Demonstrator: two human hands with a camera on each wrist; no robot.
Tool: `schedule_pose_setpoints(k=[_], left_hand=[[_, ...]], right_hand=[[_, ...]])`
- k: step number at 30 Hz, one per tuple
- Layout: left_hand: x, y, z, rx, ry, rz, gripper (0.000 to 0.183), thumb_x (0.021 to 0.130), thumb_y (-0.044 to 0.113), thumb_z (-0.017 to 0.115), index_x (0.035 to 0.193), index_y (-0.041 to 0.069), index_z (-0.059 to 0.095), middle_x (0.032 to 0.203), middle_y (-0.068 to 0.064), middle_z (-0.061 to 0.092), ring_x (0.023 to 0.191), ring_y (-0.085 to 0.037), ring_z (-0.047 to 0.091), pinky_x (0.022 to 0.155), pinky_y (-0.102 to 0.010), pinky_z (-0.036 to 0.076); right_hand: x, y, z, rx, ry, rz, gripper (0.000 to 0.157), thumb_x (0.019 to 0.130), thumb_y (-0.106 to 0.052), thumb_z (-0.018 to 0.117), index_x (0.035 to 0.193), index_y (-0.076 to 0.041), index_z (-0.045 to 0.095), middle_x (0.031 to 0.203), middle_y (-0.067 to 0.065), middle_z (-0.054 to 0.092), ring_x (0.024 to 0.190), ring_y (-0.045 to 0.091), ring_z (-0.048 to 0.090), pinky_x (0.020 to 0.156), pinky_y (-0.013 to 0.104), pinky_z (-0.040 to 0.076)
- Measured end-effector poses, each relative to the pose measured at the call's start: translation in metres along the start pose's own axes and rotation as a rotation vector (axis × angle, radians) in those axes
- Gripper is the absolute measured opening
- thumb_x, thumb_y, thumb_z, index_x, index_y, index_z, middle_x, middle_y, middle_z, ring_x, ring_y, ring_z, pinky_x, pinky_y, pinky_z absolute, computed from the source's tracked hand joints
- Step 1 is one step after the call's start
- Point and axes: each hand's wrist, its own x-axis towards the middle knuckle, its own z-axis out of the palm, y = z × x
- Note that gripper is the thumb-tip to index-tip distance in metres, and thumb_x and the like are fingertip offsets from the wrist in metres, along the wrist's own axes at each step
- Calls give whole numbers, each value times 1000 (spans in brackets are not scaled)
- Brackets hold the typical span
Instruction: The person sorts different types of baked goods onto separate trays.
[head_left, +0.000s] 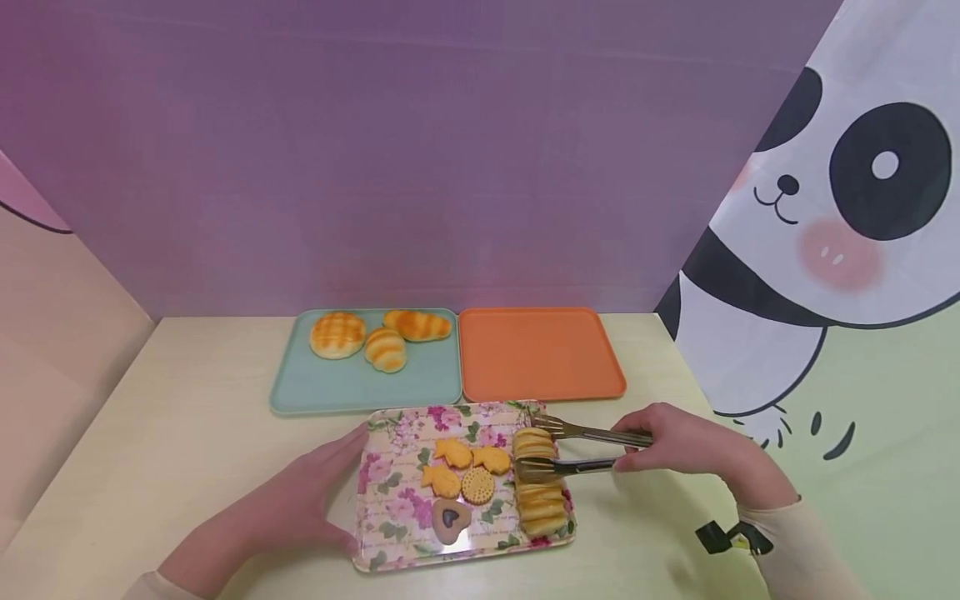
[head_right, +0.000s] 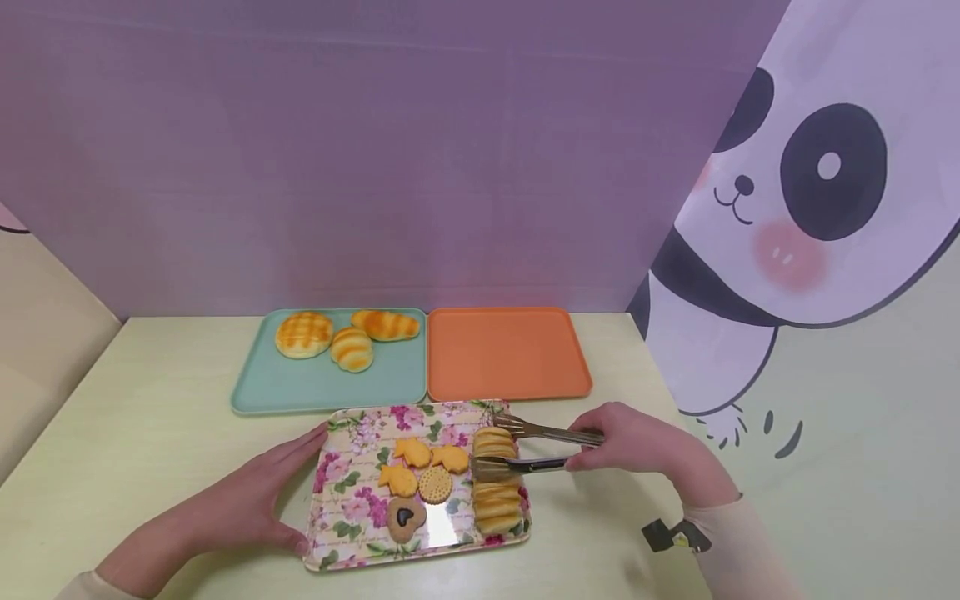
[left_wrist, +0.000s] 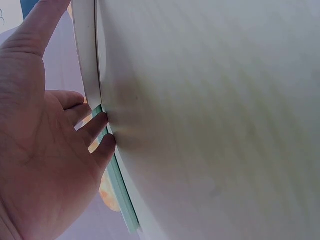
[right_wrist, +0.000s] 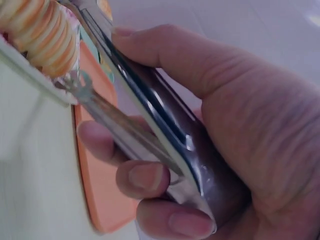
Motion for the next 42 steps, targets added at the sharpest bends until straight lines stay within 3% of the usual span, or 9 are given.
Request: schedule_pose_setpoints(k=[5, 10, 18, 23, 28, 36, 42], left_hand=[[0, 0, 0, 0, -1, -1, 151, 63, 84, 86, 176, 6, 24, 183, -14, 21, 163, -49, 29, 128, -67, 32], [0, 1, 0, -10, -3, -8, 151, 64, 84, 87, 176, 6, 23, 183, -15, 21, 163, -48, 28, 129, -67, 32], [-1, 2, -1, -4, -9, -14, 151, 63, 84, 87, 176, 6, 24, 183, -15, 21, 163, -48, 28, 129, -66, 32], [0, 0, 0, -2, -11, -13, 151, 63, 84, 87, 176, 7, 24, 183, -15, 22, 164, -48, 28, 129, -66, 33], [1, 0, 0, -4, -10, -10, 150, 64, 84, 87, 176, 7, 24, 183, -14, 21, 164, -48, 28, 129, -66, 33], [1, -1, 0, -4, -2, 6, 151, 64, 83, 87, 176, 5, 24, 183, -16, 21, 163, -49, 28, 129, -67, 32], [0, -1, 0, 0, 1, 11, 151, 64, 84, 86, 175, 4, 24, 182, -17, 22, 163, -49, 29, 128, -67, 32]], right_hand=[[2, -14, 1, -58, -7, -8, 38, 93, -37, 88, 112, -6, 80, 81, -8, 63, 74, 10, 56, 63, 25, 45], [4, -19, 0, -85, 0, -43, 26, 94, -34, 88, 107, -12, 83, 81, -11, 65, 72, 8, 56, 63, 24, 46], [7, -16, -1, -23, -41, -63, 15, 99, -29, 84, 111, -20, 86, 81, -16, 66, 70, 5, 51, 61, 22, 42], [4, -15, -3, 27, -57, -45, 17, 102, -28, 81, 114, -19, 87, 75, -14, 66, 63, 3, 41, 54, 23, 33], [4, -12, -4, 10, -65, -79, 11, 104, -25, 78, 108, -18, 86, 70, -15, 61, 60, 1, 36, 51, 22, 25], [3, -9, -8, 18, -69, -90, 10, 106, -26, 76, 106, -19, 84, 69, -15, 60, 53, 0, 34, 47, 19, 27], [4, -9, -14, 55, -22, -109, 13, 105, -23, 77, 110, -12, 84, 69, -12, 59, 51, 0, 33, 45, 20, 26]])
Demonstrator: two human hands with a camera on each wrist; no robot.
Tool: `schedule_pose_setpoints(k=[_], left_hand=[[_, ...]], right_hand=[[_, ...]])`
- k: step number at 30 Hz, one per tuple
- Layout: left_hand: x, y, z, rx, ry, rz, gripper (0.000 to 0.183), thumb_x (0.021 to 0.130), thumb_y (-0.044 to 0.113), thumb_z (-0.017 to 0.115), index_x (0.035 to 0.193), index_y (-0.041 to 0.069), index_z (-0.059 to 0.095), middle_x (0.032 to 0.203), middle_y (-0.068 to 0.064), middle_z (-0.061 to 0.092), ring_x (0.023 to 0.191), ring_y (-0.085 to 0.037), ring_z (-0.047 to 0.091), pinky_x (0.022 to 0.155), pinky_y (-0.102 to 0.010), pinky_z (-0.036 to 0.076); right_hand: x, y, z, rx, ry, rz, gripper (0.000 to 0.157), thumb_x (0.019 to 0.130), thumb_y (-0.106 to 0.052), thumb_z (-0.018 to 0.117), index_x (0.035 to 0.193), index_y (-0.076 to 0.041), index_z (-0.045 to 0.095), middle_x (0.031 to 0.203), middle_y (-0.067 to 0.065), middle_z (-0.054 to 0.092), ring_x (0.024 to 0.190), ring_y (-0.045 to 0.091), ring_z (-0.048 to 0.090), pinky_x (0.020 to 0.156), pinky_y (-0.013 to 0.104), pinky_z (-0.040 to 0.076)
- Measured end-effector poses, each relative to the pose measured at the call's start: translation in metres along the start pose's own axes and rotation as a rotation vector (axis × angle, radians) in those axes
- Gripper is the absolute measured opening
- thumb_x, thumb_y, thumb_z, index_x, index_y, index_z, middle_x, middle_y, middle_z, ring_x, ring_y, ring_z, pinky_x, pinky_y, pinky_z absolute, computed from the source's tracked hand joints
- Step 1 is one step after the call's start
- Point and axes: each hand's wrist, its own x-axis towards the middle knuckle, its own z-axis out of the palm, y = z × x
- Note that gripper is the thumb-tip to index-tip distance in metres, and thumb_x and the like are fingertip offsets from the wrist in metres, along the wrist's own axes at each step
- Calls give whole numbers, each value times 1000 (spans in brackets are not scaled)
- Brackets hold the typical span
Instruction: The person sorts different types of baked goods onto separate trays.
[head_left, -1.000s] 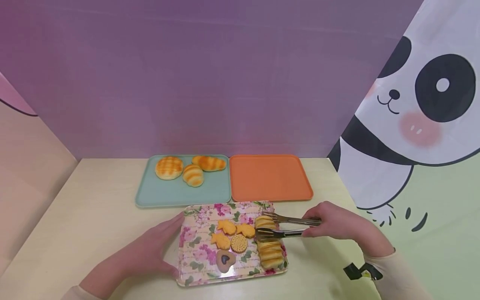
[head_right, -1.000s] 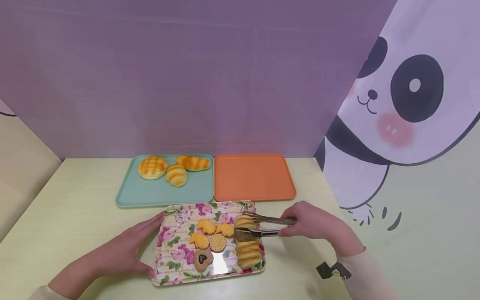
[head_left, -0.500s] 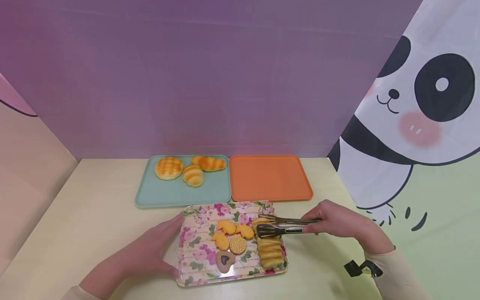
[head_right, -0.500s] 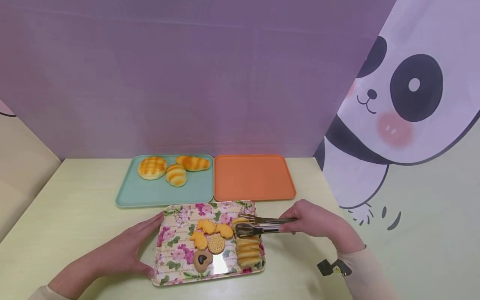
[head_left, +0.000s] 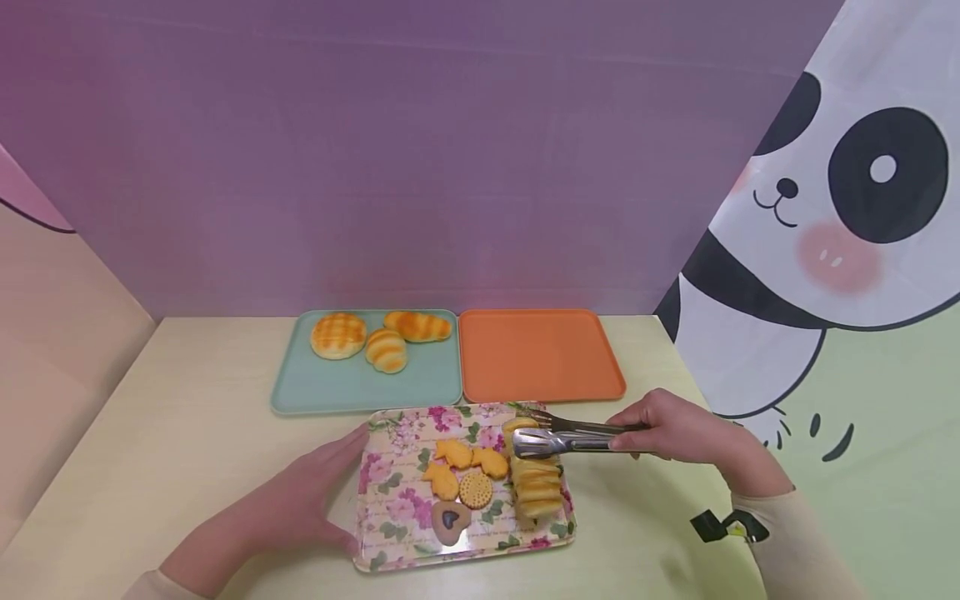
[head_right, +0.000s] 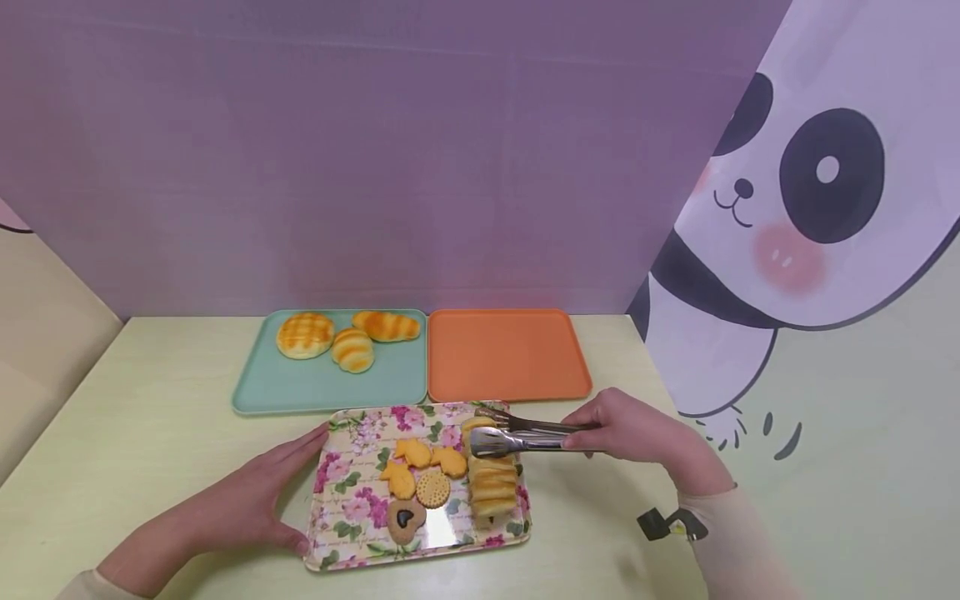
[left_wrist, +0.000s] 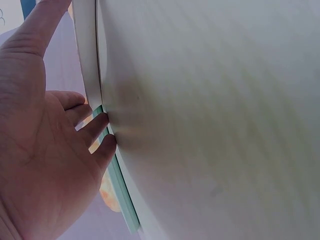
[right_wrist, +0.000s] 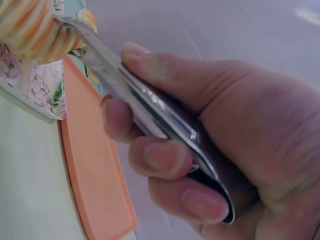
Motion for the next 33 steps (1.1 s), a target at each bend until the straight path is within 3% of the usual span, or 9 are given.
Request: schedule_pose_setpoints(k=[9, 17, 23, 30, 33], left_hand=[[0, -3, 2, 1, 6, 3, 151, 64, 84, 86, 175, 3, 24, 182, -17, 21, 163, -49, 29, 129, -67, 31], [-1, -1, 2, -17, 4, -2, 150, 64, 83, 87, 175, 4, 25, 183, -16, 21, 163, -49, 29, 128, -67, 31], [1, -1, 1, -21, -11, -13, 150, 64, 83, 87, 176, 6, 24, 183, -15, 20, 164, -48, 28, 129, -66, 31], [1, -1, 1, -18, -10, -14, 152, 63, 83, 87, 176, 4, 24, 183, -17, 21, 163, -49, 29, 129, -67, 31], [0, -1, 0, -20, -9, -13, 151, 63, 83, 87, 175, 4, 24, 182, -17, 22, 163, -49, 29, 129, -67, 31]], right_hand=[[27, 3, -5, 2, 74, -20, 21, 105, -19, 79, 119, -5, 84, 75, -7, 66, 50, 3, 36, 46, 19, 29], [77, 4, -5, 38, 138, -56, 20, 107, -20, 76, 120, -8, 84, 81, 2, 71, 54, 8, 45, 48, 22, 37], [113, -1, 1, -11, 182, -118, 22, 108, -22, 76, 119, -6, 85, 82, 7, 75, 61, 9, 51, 53, 24, 41], [141, -10, 13, -49, 230, -112, 24, 109, -27, 74, 109, -5, 86, 77, 9, 75, 53, 6, 36, 51, 24, 29], [150, -11, 20, -46, 242, -101, 29, 110, -29, 73, 109, -4, 86, 67, 3, 66, 52, 7, 36, 50, 24, 30]])
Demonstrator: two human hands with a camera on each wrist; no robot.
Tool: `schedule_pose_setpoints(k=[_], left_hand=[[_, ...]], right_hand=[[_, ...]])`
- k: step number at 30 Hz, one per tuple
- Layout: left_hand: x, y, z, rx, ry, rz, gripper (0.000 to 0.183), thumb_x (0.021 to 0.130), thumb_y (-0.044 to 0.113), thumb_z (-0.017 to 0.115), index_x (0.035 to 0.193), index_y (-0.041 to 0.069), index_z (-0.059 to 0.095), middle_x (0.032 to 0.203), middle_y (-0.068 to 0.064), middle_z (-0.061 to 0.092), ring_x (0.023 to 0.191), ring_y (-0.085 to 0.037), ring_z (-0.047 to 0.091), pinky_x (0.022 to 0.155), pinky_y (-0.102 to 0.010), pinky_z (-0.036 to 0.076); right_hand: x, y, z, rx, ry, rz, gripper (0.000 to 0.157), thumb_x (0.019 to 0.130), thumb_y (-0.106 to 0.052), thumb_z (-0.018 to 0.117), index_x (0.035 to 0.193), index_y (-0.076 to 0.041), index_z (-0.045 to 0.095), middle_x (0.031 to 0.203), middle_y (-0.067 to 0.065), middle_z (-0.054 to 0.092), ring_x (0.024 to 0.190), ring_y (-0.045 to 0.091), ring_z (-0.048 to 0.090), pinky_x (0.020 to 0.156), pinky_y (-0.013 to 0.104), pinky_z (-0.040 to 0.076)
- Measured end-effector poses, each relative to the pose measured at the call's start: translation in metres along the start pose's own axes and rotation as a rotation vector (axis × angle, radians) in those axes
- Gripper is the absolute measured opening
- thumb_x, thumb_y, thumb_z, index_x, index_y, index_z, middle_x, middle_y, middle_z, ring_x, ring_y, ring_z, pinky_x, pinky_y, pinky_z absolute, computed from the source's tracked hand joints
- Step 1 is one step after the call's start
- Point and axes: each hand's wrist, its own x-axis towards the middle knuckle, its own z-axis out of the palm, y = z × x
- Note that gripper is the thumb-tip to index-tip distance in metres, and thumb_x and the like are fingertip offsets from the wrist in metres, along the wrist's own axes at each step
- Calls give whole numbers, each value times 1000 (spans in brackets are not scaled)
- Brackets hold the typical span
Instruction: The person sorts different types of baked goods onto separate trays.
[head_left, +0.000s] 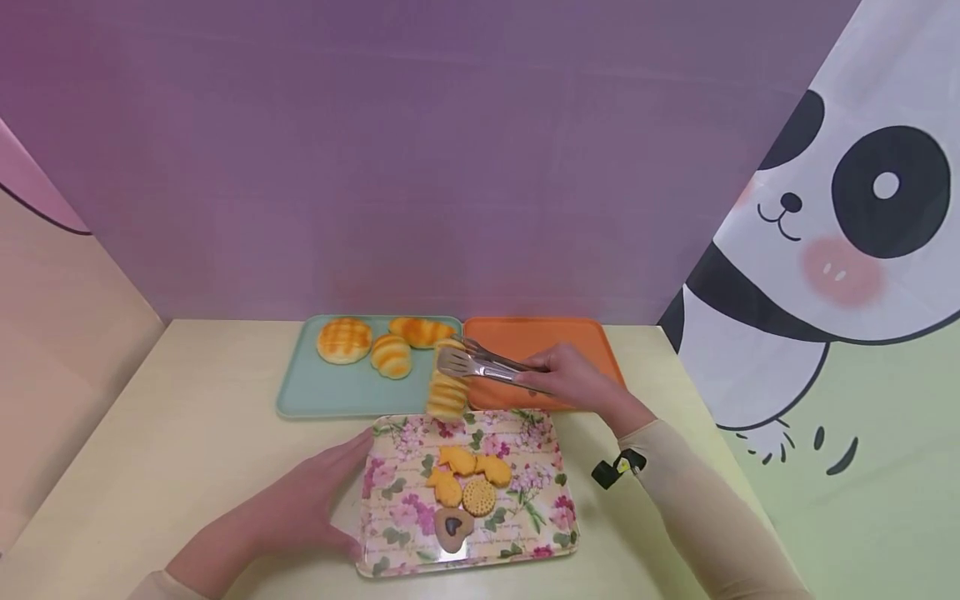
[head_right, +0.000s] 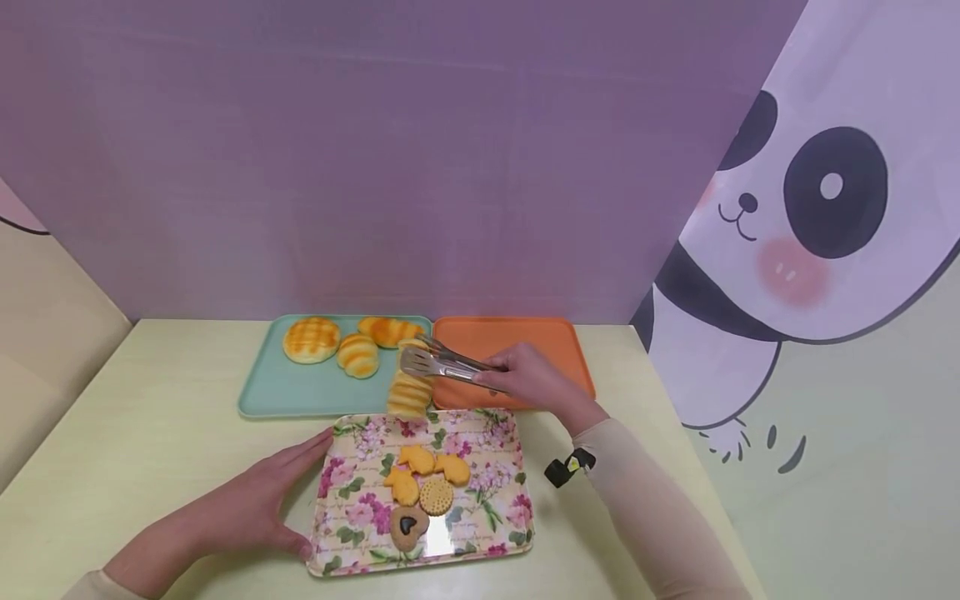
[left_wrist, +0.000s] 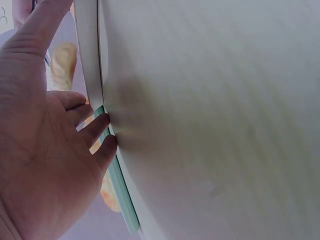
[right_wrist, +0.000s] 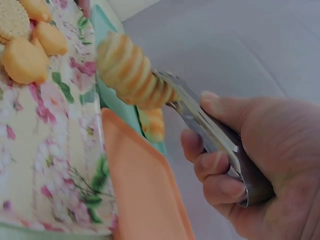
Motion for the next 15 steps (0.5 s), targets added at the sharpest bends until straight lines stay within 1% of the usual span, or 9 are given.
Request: schedule_pose_setpoints(k=[2, 3, 4, 6, 8, 10, 12, 14, 15], left_hand=[[0, 1, 0, -2, -1, -3, 151, 63, 83, 87, 176, 4, 24, 182, -17, 22, 163, -49, 29, 129, -67, 31], [0, 1, 0, -4, 0, -6, 151, 63, 83, 87, 176, 5, 24, 182, -17, 22, 163, -49, 29, 129, -67, 31], [0, 1, 0, -5, -1, -8, 151, 63, 83, 87, 176, 5, 24, 183, -16, 22, 163, -49, 29, 129, -67, 31], [0, 1, 0, -7, -1, -12, 151, 62, 83, 88, 176, 5, 24, 183, -16, 22, 163, -49, 29, 129, -67, 31], [0, 2, 0, -11, -2, -16, 151, 62, 83, 88, 176, 6, 24, 183, -16, 22, 163, -48, 29, 129, -67, 32], [0, 1, 1, -8, -3, -19, 151, 62, 83, 88, 176, 6, 24, 183, -15, 22, 163, -48, 29, 129, -67, 32], [0, 1, 1, -7, -5, -21, 151, 62, 83, 88, 176, 7, 24, 183, -14, 21, 164, -48, 28, 129, -67, 32], [0, 1, 0, -3, -7, -22, 151, 63, 83, 88, 177, 8, 23, 183, -14, 21, 164, -47, 28, 129, -67, 32], [0, 2, 0, -2, -7, -22, 151, 63, 83, 88, 177, 8, 23, 183, -14, 21, 164, -47, 28, 129, -66, 32]], right_hand=[[4, -1, 6, -12, 15, 17, 30, 110, -31, 72, 108, -5, 86, 63, -3, 58, 52, 7, 36, 50, 23, 30], [6, -1, 8, -2, 24, 31, 31, 110, -32, 72, 108, -5, 87, 61, -4, 55, 52, 8, 35, 50, 24, 30], [8, -3, 11, 11, 33, 48, 30, 110, -31, 72, 111, -5, 87, 62, -3, 58, 52, 9, 36, 51, 24, 31], [10, -6, 16, 54, 54, 89, 31, 110, -31, 72, 115, -5, 87, 69, 3, 69, 51, 11, 39, 50, 25, 33], [11, -10, 21, 126, 75, 137, 32, 110, -31, 72, 122, -4, 85, 83, 12, 79, 51, 14, 44, 50, 26, 36], [11, -14, 26, 194, 91, 176, 33, 110, -31, 72, 127, -4, 83, 94, 20, 82, 51, 15, 45, 48, 27, 37], [11, -18, 30, 230, 102, 199, 34, 110, -31, 72, 126, -3, 83, 93, 24, 80, 50, 13, 44, 47, 27, 36], [11, -21, 33, 245, 107, 218, 34, 111, -31, 71, 124, -3, 84, 89, 27, 78, 48, 12, 36, 46, 27, 33], [11, -23, 34, 241, 109, 220, 33, 111, -31, 71, 122, -3, 84, 87, 27, 77, 48, 12, 35, 46, 27, 32]])
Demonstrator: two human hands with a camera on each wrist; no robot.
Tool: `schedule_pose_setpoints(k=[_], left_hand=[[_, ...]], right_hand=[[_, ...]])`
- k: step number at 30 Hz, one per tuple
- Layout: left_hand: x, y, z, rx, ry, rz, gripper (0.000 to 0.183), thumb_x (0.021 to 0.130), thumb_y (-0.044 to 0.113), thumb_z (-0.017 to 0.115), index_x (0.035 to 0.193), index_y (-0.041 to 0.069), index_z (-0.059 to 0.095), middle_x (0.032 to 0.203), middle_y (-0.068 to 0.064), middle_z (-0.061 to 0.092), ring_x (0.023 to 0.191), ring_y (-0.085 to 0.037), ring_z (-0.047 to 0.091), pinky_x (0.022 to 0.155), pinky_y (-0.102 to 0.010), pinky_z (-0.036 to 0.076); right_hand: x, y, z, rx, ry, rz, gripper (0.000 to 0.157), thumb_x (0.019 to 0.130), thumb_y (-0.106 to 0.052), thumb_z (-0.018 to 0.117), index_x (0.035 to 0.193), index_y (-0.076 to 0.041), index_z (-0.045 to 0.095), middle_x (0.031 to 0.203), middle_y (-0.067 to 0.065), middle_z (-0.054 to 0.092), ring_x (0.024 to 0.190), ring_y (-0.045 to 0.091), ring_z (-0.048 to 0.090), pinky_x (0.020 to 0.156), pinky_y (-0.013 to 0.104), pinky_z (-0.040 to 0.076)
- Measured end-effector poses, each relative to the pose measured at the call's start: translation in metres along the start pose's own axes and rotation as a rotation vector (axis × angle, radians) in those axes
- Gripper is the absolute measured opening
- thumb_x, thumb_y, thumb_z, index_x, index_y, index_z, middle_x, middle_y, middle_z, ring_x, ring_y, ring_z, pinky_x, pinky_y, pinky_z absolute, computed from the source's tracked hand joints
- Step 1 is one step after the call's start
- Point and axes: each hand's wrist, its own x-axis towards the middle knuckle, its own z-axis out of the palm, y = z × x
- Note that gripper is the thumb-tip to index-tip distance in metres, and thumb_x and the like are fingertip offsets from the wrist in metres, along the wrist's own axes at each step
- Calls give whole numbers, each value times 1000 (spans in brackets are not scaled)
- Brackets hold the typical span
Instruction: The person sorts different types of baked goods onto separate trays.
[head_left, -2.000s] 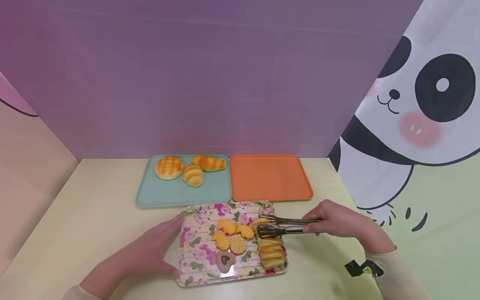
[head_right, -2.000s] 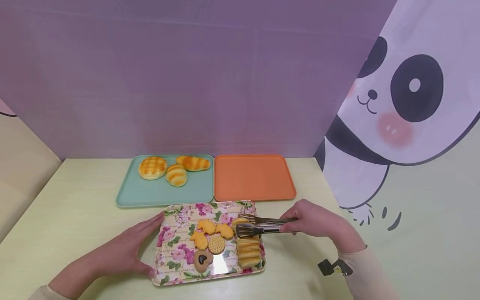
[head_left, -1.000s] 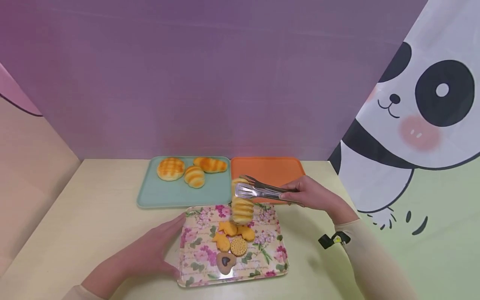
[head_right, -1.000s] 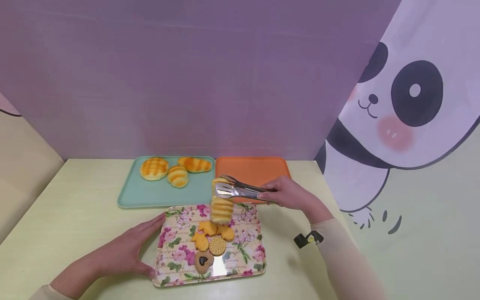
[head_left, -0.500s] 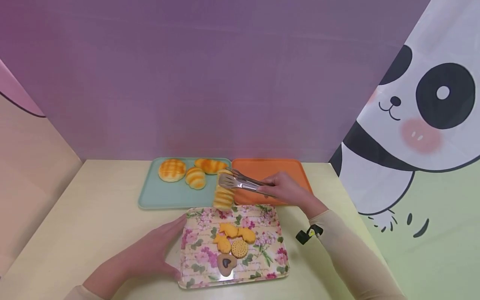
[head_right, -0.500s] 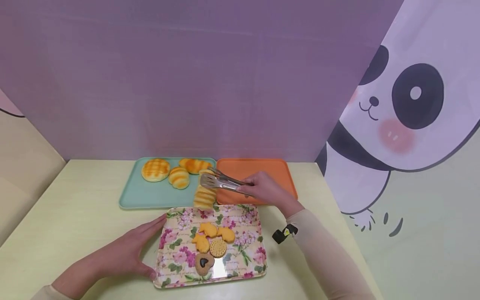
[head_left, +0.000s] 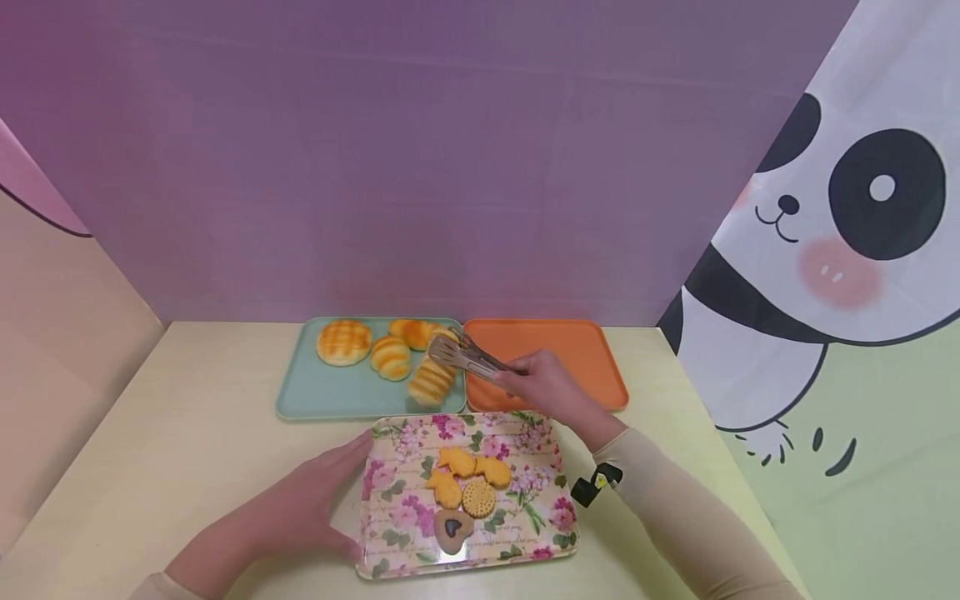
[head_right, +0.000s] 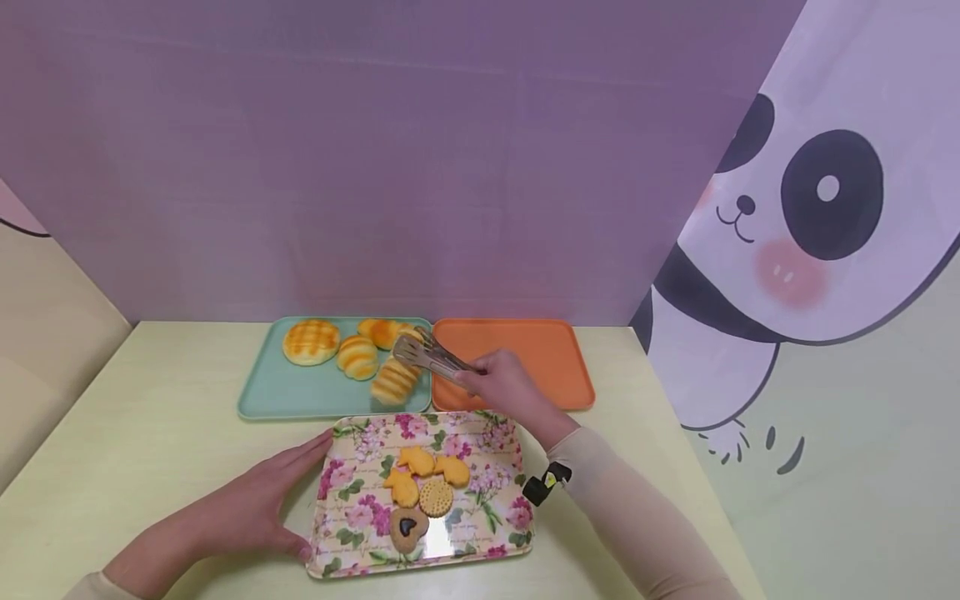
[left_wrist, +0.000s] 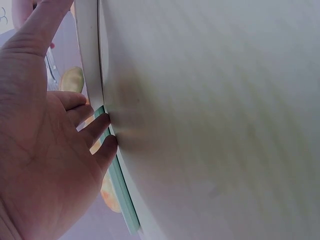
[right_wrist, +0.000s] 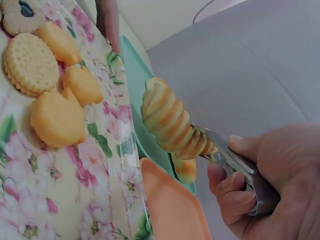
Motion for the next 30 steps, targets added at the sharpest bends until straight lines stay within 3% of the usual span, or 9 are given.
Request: schedule_pose_setpoints(k=[12, 17, 22, 25, 30], left_hand=[[-1, 3, -2, 4, -5, 4, 150, 64, 83, 88, 176, 5, 24, 183, -15, 22, 163, -48, 29, 129, -67, 32], [-1, 2, -1, 7, -4, 4, 151, 63, 84, 87, 176, 5, 24, 183, -15, 22, 163, -48, 29, 129, -67, 32], [-1, 2, -1, -1, -5, -2, 150, 63, 84, 87, 176, 6, 25, 183, -14, 22, 164, -47, 28, 129, -66, 32], [-1, 2, -1, -1, -7, -1, 150, 64, 84, 87, 176, 7, 24, 183, -14, 21, 164, -47, 27, 130, -67, 31], [0, 1, 0, 3, -9, -1, 150, 63, 84, 86, 176, 7, 24, 183, -14, 21, 164, -48, 27, 130, -67, 31]], right_hand=[[-1, -8, 15, -24, 33, -7, 33, 112, -29, 69, 124, -3, 84, 95, 21, 81, 47, 11, 36, 44, 25, 32], [-1, -6, 18, -26, 38, -1, 34, 112, -30, 69, 118, -1, 85, 88, 22, 79, 47, 12, 33, 44, 26, 29], [-3, -2, 22, 1, 45, 25, 34, 111, -32, 70, 112, -2, 86, 59, 7, 55, 46, 13, 30, 43, 27, 28], [-3, 0, 26, 2, 55, 23, 35, 111, -33, 69, 111, -3, 86, 55, -2, 40, 47, 13, 28, 44, 27, 26], [-4, -1, 32, -13, 82, 23, 36, 111, -33, 70, 114, -1, 86, 57, -4, 46, 48, 12, 31, 44, 26, 28]])
